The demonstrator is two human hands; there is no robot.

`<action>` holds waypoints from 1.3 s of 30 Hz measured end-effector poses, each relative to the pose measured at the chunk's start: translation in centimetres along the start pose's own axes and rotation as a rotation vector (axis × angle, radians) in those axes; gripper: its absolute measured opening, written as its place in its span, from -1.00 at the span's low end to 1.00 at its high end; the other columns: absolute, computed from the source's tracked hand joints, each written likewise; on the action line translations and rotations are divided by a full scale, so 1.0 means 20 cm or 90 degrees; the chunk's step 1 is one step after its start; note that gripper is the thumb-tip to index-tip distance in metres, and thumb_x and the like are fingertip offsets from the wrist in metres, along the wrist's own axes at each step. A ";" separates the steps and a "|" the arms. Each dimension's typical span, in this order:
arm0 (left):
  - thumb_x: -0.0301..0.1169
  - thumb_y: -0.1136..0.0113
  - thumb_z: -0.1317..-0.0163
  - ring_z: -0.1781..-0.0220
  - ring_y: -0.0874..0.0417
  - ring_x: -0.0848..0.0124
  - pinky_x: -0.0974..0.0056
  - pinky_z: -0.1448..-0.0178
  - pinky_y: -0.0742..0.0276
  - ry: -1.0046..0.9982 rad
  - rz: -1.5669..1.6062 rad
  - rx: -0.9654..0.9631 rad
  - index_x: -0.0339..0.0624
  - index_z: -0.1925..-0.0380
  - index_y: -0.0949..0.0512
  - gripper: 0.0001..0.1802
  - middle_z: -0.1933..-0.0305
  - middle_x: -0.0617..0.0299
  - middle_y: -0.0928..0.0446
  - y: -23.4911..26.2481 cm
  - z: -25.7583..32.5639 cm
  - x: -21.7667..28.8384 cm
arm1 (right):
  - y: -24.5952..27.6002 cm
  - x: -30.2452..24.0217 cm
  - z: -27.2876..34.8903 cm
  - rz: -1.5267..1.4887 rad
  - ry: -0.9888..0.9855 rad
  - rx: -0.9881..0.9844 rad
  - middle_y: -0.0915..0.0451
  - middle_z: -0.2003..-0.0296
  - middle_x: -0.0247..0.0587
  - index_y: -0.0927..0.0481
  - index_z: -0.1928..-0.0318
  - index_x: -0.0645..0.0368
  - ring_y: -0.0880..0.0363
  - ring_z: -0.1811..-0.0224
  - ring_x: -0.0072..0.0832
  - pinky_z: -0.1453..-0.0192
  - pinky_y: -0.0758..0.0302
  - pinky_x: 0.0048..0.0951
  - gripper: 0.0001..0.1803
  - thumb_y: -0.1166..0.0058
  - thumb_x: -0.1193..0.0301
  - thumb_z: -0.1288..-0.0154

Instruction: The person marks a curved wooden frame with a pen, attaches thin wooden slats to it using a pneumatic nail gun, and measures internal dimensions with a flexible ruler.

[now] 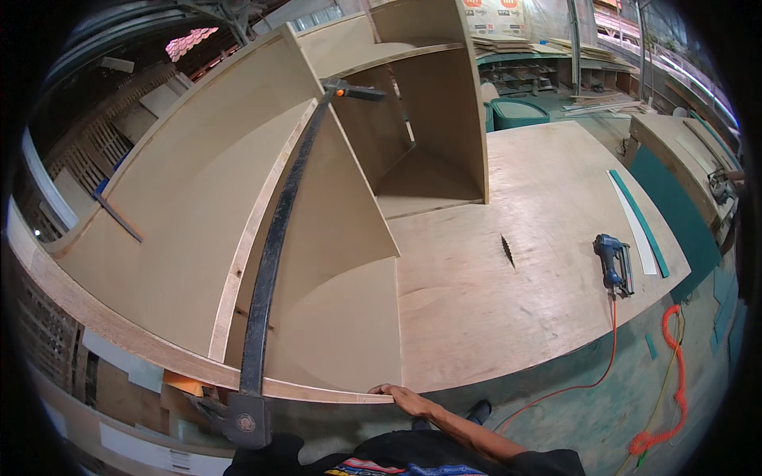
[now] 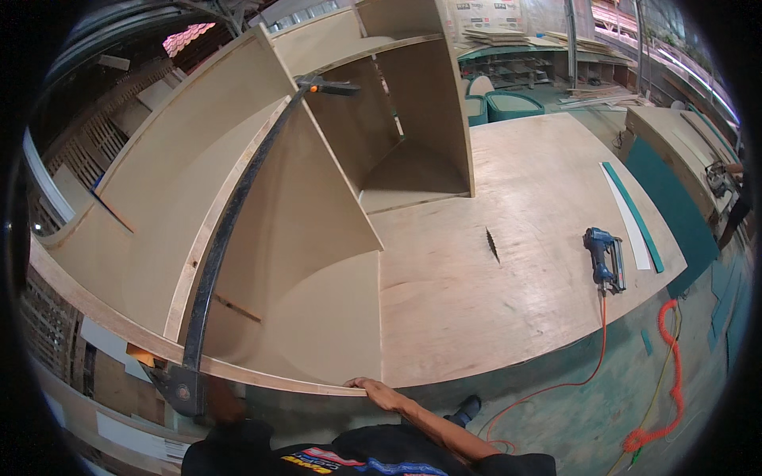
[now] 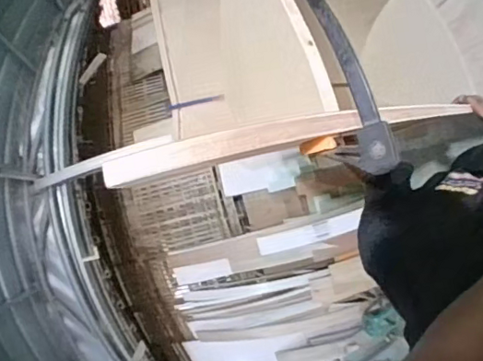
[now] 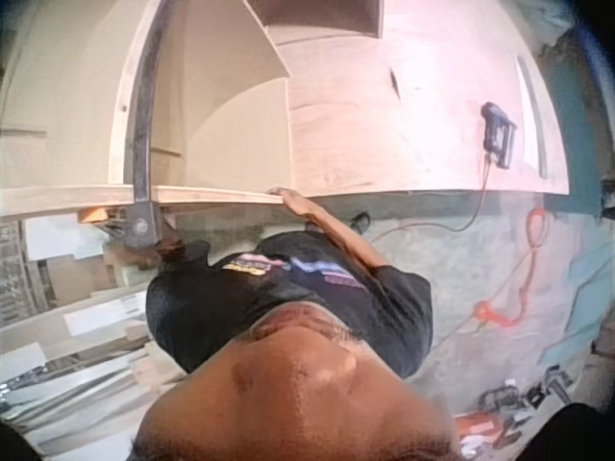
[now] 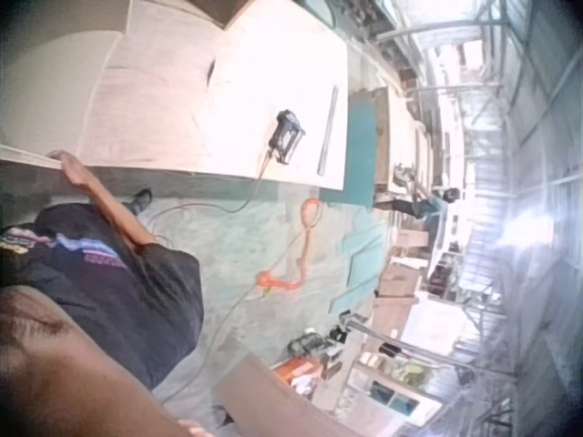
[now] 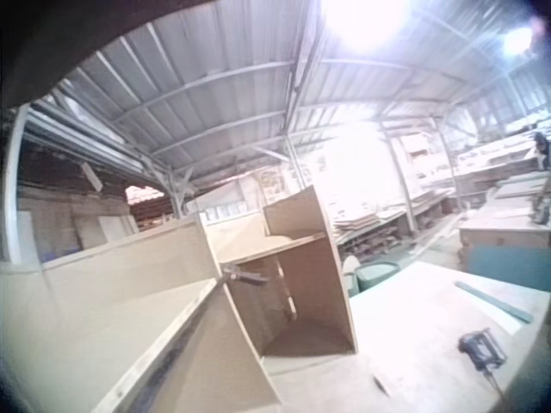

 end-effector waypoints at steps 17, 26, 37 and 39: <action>0.17 0.37 -0.49 -0.54 -0.19 0.07 -0.04 -0.57 -0.03 -0.033 0.068 0.010 -0.35 -0.44 -0.17 -0.17 -0.55 -0.01 -0.11 -0.01 -0.49 -0.08 | -0.63 0.19 -0.72 0.203 0.086 -0.091 -0.16 -0.49 0.05 -0.15 -0.50 0.23 0.01 -0.58 -0.13 -0.64 0.08 -0.25 -0.27 0.65 -0.03 -0.64; 0.16 0.39 -0.49 -0.57 -0.16 0.07 -0.03 -0.62 0.04 -0.082 0.115 0.043 -0.39 -0.43 -0.17 -0.16 -0.57 -0.02 -0.08 0.20 -0.50 0.02 | -0.62 0.17 -0.75 0.446 0.061 -0.121 -0.35 -0.35 0.12 -0.37 -0.36 0.26 -0.27 -0.43 -0.07 -0.54 -0.16 -0.20 -0.36 0.40 0.01 -0.63; 0.09 0.17 -0.45 -0.58 -0.12 -0.02 -0.04 -0.63 -0.04 -0.477 -0.059 -0.162 -0.62 -0.42 -0.02 -0.08 -0.54 -0.26 -0.06 -0.12 -0.03 0.65 | 0.32 -1.28 -0.71 0.389 0.160 -0.014 -0.68 -0.04 -0.05 -0.59 -0.16 0.22 -0.64 -0.04 -0.31 -0.18 -0.53 -0.30 -0.62 -0.03 0.24 -0.53; -0.06 0.12 -0.51 -0.55 -0.20 0.01 -0.04 -0.60 -0.13 -0.578 -0.411 -0.076 -0.62 -0.38 -0.10 -0.22 -0.51 -0.24 -0.13 -0.16 0.01 0.68 | 0.51 -1.73 -0.66 0.469 0.243 0.139 -0.70 0.10 -0.12 -0.64 0.00 0.23 -0.63 0.11 -0.42 -0.01 -0.54 -0.35 -0.73 -0.08 0.30 -0.50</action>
Point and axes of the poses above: each hand's wrist, its own z-axis away from the middle knuckle, its own y-axis out of the back of the hand, x = y × z, the point moved 6 cm from there along -z, towards the middle knuckle
